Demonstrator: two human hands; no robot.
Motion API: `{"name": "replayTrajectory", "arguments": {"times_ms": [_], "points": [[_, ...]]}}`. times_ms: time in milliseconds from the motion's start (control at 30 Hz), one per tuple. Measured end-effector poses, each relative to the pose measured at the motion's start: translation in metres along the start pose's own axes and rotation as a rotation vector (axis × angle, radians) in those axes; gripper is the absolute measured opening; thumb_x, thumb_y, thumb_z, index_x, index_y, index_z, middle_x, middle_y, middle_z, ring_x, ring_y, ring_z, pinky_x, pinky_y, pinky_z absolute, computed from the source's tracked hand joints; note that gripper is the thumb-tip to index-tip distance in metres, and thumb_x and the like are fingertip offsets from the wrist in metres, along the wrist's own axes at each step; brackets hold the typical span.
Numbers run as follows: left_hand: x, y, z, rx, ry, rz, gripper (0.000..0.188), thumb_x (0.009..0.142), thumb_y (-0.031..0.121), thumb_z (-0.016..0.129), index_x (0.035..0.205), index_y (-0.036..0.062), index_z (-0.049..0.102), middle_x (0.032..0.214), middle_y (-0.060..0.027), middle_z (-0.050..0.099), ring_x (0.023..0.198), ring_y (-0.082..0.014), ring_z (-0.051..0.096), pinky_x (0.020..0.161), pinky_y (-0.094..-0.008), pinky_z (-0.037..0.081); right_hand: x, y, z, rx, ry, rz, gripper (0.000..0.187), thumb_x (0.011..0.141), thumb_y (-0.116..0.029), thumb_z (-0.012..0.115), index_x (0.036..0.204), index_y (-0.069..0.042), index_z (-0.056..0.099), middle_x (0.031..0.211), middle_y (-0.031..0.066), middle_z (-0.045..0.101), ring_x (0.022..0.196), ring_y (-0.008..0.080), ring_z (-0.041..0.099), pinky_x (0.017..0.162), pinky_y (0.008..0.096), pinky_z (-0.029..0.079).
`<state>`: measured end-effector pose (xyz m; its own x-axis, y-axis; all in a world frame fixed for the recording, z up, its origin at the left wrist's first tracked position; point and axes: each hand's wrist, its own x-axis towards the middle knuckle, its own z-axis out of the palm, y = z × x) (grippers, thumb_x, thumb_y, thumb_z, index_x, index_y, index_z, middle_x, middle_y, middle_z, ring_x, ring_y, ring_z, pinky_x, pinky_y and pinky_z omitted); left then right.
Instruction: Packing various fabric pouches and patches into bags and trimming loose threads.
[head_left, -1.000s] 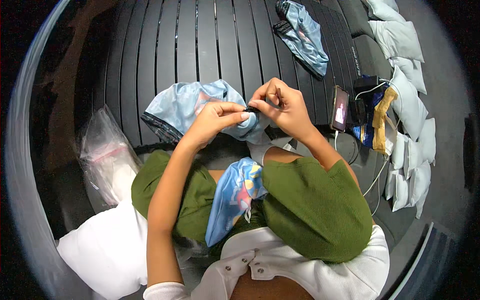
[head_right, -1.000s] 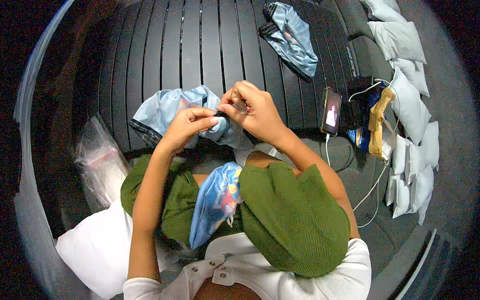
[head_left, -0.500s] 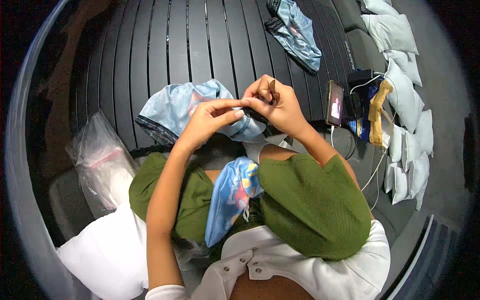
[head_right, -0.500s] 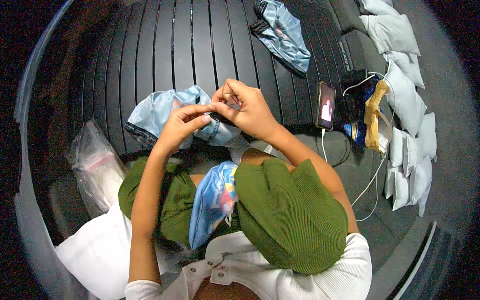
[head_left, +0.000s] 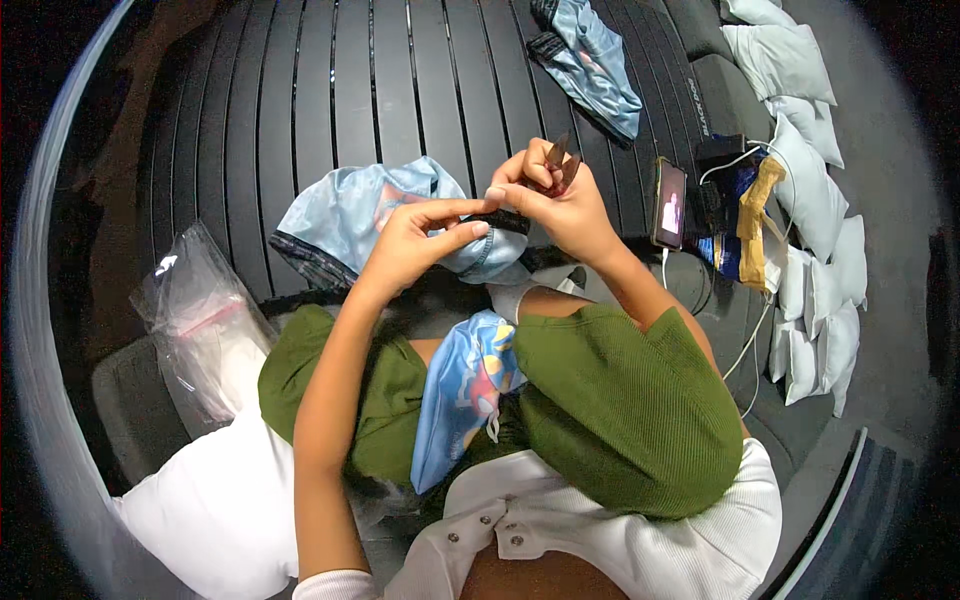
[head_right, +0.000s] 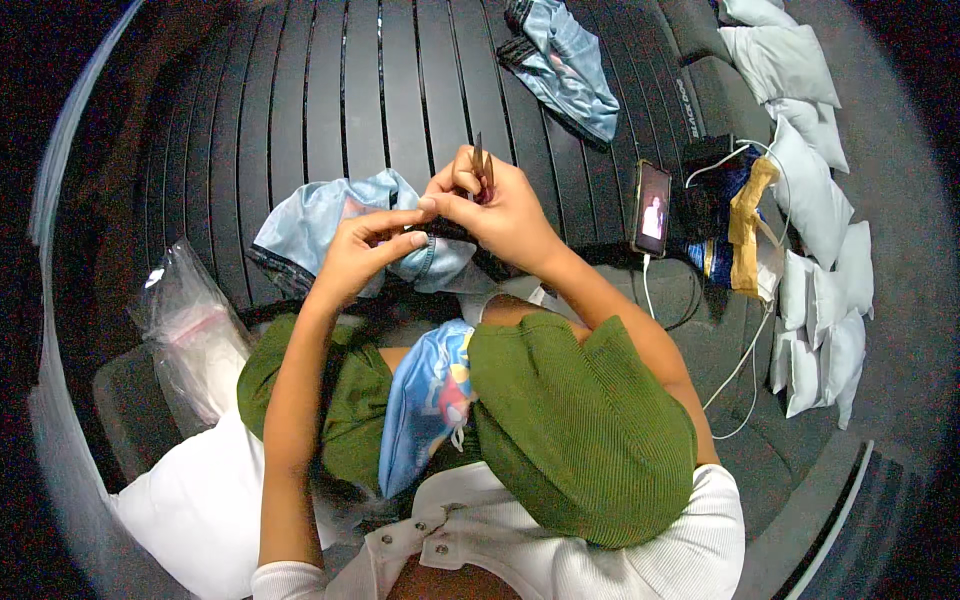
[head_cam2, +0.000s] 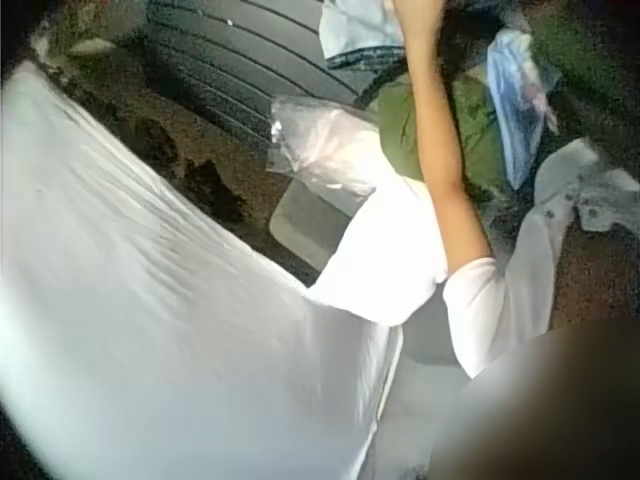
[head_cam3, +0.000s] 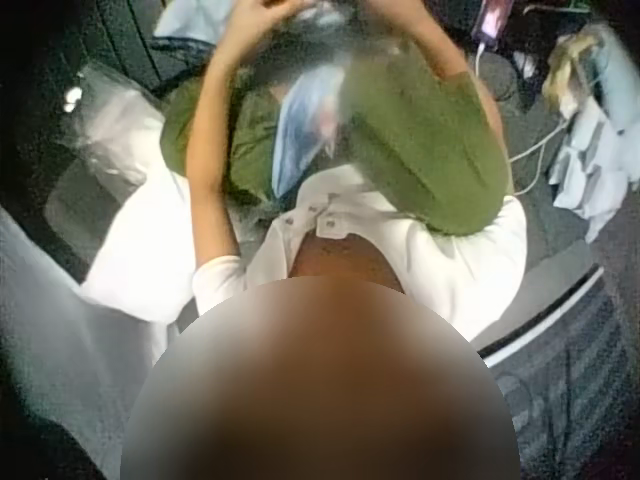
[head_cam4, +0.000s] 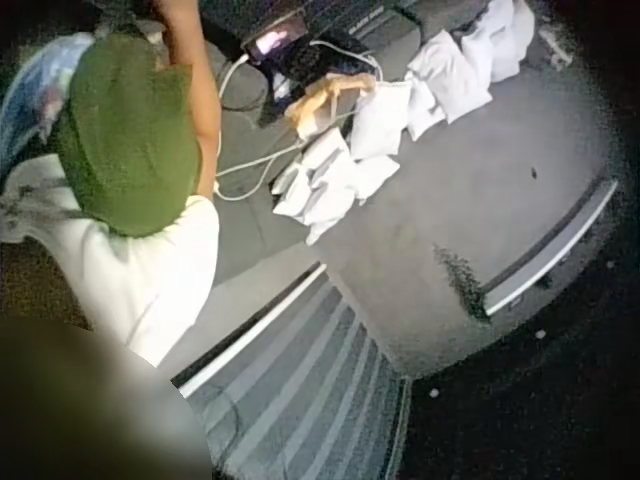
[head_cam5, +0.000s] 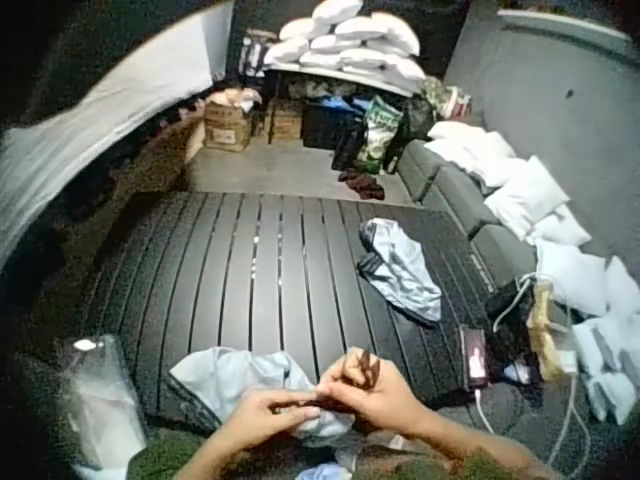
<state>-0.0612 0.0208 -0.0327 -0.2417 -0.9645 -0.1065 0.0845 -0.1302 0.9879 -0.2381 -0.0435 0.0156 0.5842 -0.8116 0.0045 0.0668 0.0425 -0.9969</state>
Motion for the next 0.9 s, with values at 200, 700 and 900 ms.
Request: {"name": "replayTrajectory", "arguments": {"times_ms": [200,700,900], "points": [[0.0,0.0,-0.001,-0.045,-0.045,-0.044,0.032,0.079,0.011,0.065,0.109,0.0022,0.06,0.102,-0.0018,0.062,0.085,-0.0056,0.054,0.074,-0.0197,0.043,0.001,0.001,-0.004,0.014,0.145,0.038,0.03,0.082,-0.003,0.057,0.068,-0.011,0.033,0.074,0.0074,0.059,0.068,0.01,0.055,0.061,0.0226,0.041],[-0.003,-0.001,-0.003,-0.127,-0.026,-0.061,0.04,0.075,0.014,0.069,0.114,0.0075,0.06,0.093,0.0019,0.059,0.084,-0.0061,0.051,0.076,-0.0213,0.041,-0.014,-0.019,-0.038,-0.495,-0.262,0.332,0.036,0.09,-0.04,0.043,0.08,-0.005,0.042,0.056,0.0038,0.043,0.045,0.0114,0.039,0.043,0.0242,0.033],[-0.003,0.005,-0.004,-0.186,-0.047,-0.097,0.041,0.076,0.008,0.067,0.115,0.002,0.057,0.107,-0.003,0.06,0.09,-0.0068,0.055,0.081,-0.0225,0.043,-0.018,-0.01,-0.033,-1.028,-0.386,0.053,0.038,0.084,-0.036,0.055,0.072,-0.002,0.047,0.051,0.0126,0.046,0.045,0.0275,0.049,0.046,0.0358,0.036]]}}
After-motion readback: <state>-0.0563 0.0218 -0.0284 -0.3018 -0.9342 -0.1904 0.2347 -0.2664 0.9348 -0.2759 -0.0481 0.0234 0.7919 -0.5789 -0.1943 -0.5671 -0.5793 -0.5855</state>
